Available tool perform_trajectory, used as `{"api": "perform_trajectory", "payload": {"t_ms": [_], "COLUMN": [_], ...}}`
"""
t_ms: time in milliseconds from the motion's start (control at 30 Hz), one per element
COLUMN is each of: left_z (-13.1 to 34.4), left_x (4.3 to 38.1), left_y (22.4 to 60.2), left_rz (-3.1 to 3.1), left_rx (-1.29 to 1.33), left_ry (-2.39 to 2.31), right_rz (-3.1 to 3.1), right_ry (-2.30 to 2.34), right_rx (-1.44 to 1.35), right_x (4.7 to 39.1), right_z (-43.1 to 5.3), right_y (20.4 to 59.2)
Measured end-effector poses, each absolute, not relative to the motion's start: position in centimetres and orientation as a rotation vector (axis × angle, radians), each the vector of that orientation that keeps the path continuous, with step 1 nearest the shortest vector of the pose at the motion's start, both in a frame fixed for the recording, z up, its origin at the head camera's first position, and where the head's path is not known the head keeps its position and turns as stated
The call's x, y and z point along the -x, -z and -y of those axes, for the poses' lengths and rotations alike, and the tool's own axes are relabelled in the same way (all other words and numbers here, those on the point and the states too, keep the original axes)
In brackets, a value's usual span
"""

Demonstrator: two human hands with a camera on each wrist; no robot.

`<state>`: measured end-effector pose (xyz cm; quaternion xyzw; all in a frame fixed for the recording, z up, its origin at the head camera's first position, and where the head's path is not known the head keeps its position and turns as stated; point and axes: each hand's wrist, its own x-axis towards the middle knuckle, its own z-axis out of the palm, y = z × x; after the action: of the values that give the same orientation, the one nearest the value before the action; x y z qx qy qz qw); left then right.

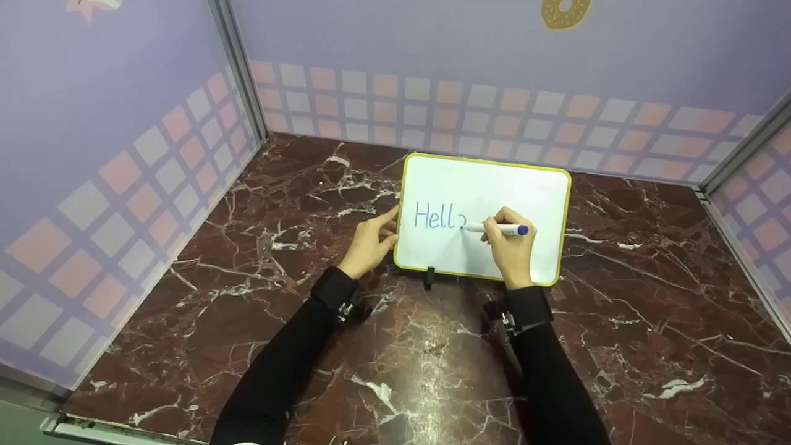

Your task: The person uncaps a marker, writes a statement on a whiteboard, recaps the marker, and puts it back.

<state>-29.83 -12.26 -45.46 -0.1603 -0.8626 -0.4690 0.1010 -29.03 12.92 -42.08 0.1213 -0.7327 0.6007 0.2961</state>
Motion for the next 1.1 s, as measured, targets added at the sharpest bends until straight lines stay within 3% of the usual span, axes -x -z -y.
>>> {"api": "perform_trajectory", "payload": {"t_ms": [333, 633, 1100], "left_z": [12.0, 12.3, 12.2], "left_x": [30.0, 30.0, 29.9], "left_y": [45.5, 45.7, 45.5], "left_rz": [2.529, 2.544, 2.579], "left_rx": [0.494, 0.460, 0.439], "left_ry": [1.370, 1.373, 1.378], "right_rz": [1.879, 1.739, 1.798], "right_ry": [-1.635, -1.654, -1.541], "right_rx": [-0.304, -0.221, -0.270], "right_x": [28.2, 28.3, 30.1], "right_z": [-12.0, -14.2, -15.9], "right_y": [41.2, 40.8, 43.4]}}
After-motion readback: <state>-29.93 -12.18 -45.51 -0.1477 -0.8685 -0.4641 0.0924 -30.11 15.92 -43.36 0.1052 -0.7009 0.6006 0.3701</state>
